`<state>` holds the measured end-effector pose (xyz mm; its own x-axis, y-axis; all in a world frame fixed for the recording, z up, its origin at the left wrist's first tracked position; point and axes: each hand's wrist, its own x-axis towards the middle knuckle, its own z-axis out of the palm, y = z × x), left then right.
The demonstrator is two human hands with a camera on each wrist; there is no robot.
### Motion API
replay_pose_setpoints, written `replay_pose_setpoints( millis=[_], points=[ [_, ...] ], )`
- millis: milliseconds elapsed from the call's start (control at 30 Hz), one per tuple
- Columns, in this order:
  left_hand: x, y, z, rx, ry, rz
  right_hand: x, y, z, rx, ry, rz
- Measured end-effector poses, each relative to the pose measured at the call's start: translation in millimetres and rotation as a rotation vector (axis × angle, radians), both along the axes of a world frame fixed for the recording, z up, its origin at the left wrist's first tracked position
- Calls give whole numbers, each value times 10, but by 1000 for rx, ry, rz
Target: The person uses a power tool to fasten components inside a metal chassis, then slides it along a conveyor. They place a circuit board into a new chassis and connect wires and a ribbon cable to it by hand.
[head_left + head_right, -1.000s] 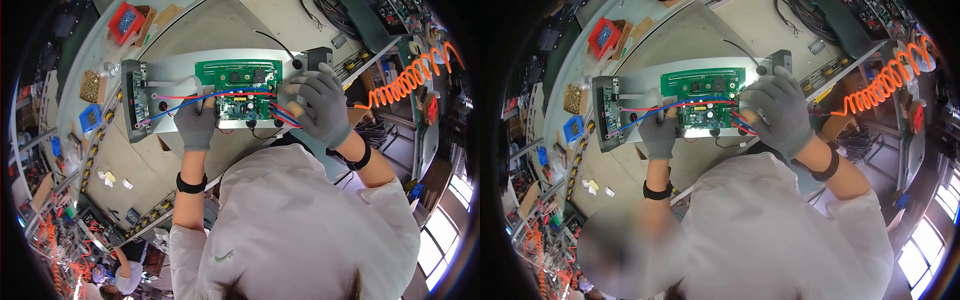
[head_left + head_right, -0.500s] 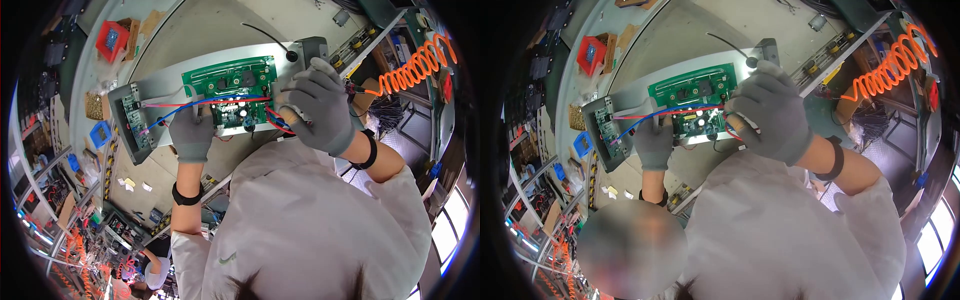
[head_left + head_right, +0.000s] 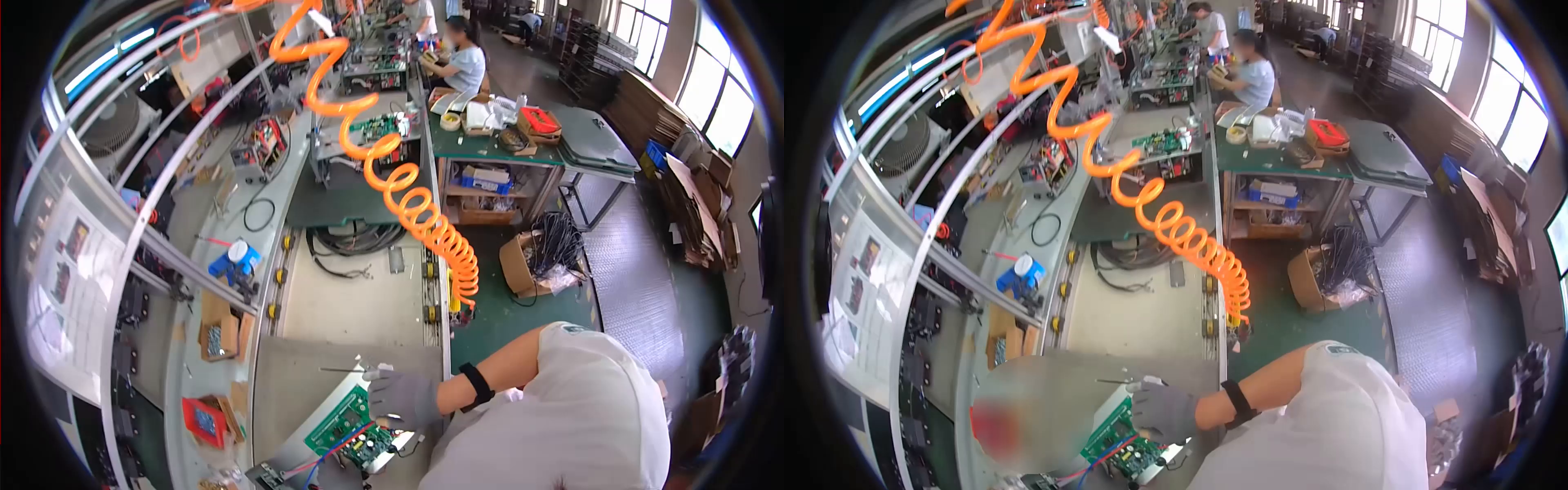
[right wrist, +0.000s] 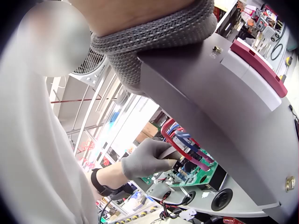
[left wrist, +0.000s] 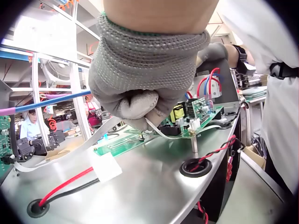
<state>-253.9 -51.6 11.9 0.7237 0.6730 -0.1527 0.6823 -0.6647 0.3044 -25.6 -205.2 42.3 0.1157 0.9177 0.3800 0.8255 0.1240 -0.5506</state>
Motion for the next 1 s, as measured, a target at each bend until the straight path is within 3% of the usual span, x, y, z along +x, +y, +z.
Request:
replay_pose_setpoints(
  millis=[67, 300, 433, 567, 633, 700, 733, 1000],
  points=[
    [-7, 15, 5, 47, 10, -74, -20, 36, -73, 124, 65, -27],
    [89, -67, 46, 50, 52, -129, -28, 44, -97, 178, 19, -67],
    [244, -62, 231, 101, 162, -144, -20, 52, -140, 166, 30, -52],
    [221, -56, 132, 196, 130, -136, -19, 16, -120, 149, 32, -35],
    [235, -52, 140, 201, 230, -117, -14, 22, -111, 109, 23, -20],
    [214, 63, -40, 236, -109, -270, -13, 50, -167, 66, 8, -18],
    [220, 49, 32, 161, 96, -176, -22, 57, -189, 116, 4, -30],
    [300, -80, 119, 165, 281, -103, -30, 66, -241, 149, 24, -22]
  ],
)
